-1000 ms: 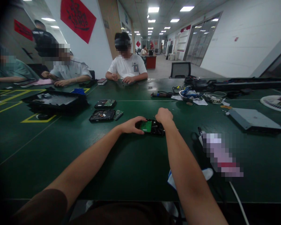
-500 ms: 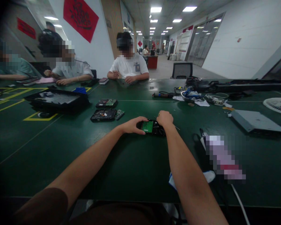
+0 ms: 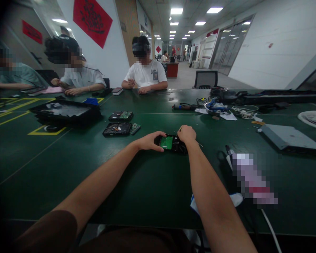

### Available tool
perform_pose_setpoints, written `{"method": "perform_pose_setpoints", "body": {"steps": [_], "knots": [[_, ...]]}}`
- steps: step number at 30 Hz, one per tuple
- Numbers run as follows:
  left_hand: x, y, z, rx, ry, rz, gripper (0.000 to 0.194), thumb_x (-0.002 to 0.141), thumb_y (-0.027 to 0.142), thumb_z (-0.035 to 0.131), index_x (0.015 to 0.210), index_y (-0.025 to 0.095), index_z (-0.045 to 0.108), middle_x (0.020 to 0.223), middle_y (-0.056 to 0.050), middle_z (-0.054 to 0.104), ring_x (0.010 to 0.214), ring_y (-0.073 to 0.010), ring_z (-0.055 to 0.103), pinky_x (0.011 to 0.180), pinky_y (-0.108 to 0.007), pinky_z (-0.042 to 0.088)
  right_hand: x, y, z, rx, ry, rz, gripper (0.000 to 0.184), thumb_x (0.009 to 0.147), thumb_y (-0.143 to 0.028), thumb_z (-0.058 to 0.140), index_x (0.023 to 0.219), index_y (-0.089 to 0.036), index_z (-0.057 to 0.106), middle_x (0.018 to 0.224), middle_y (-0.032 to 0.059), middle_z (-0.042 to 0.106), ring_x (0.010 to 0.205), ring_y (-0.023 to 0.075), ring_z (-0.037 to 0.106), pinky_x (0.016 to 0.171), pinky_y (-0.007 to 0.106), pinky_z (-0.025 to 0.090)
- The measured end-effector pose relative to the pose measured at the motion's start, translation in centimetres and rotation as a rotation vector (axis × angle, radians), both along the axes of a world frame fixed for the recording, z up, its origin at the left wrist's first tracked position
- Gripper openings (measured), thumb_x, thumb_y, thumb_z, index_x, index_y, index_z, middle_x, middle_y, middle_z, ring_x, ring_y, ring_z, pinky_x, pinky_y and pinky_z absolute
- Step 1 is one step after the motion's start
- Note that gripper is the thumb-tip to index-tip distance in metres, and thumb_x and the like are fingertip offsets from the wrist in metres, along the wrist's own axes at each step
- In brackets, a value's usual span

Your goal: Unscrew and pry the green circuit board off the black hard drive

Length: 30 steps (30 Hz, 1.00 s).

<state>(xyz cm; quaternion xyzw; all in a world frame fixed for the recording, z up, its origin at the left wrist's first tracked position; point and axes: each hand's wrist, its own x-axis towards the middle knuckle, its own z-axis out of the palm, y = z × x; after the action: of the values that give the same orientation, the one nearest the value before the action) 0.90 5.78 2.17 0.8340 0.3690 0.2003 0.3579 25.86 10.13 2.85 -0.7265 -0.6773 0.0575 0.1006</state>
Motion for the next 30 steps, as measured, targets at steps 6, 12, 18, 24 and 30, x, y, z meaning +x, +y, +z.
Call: {"method": "perform_pose_setpoints", "body": {"steps": [6, 12, 18, 24, 30], "knots": [[-0.1, 0.3, -0.3, 0.014, 0.001, -0.011, 0.091, 0.065, 0.054, 0.087, 0.142, 0.023, 0.05, 0.149, -0.01, 0.05, 0.135, -0.0332, 0.05, 0.113, -0.046, 0.04, 0.1, 0.3, -0.3, 0.004, -0.017, 0.015, 0.027, 0.089, -0.044, 0.063, 0.104, -0.026, 0.076, 0.108, 0.0111, 0.075, 0.103, 0.0296, 0.07, 0.084, 0.038, 0.054], [-0.1, 0.2, -0.3, 0.01, -0.009, -0.008, 0.09, 0.064, 0.052, 0.087, 0.142, 0.024, 0.052, 0.147, -0.01, 0.051, 0.133, -0.0333, 0.051, 0.113, -0.047, 0.04, 0.1, 0.4, -0.3, -0.007, -0.017, -0.003, 0.027, 0.087, -0.04, 0.065, 0.104, -0.024, 0.076, 0.109, 0.013, 0.074, 0.103, 0.0312, 0.071, 0.083, 0.038, 0.055], [0.0, 0.3, -0.6, 0.01, -0.035, 0.004, 0.09, 0.061, 0.05, 0.089, 0.14, 0.025, 0.054, 0.145, -0.009, 0.053, 0.133, -0.032, 0.051, 0.113, -0.045, 0.04, 0.3, 0.2, -0.2, 0.002, -0.023, -0.048, 0.026, 0.089, -0.033, 0.061, 0.107, -0.021, 0.076, 0.11, 0.016, 0.074, 0.105, 0.0328, 0.071, 0.085, 0.041, 0.055], [-0.1, -0.1, 0.0, 0.004, 0.006, -0.006, 0.091, 0.064, 0.053, 0.087, 0.142, 0.024, 0.051, 0.15, -0.009, 0.049, 0.137, -0.0326, 0.048, 0.114, -0.045, 0.039, 0.7, 0.0, 0.1, -0.037, -0.019, -0.084, 0.027, 0.09, -0.035, 0.062, 0.108, -0.021, 0.075, 0.113, 0.0153, 0.074, 0.106, 0.0331, 0.07, 0.084, 0.04, 0.056], [-0.1, -0.2, 0.3, -0.003, 0.013, 0.0, 0.091, 0.065, 0.053, 0.086, 0.144, 0.024, 0.049, 0.151, -0.01, 0.048, 0.137, -0.0337, 0.048, 0.113, -0.047, 0.039, 0.5, -0.3, 0.8, -0.053, -0.058, -0.122, 0.031, 0.092, -0.029, 0.059, 0.112, -0.012, 0.073, 0.116, 0.0235, 0.071, 0.108, 0.0364, 0.07, 0.084, 0.042, 0.056]]}}
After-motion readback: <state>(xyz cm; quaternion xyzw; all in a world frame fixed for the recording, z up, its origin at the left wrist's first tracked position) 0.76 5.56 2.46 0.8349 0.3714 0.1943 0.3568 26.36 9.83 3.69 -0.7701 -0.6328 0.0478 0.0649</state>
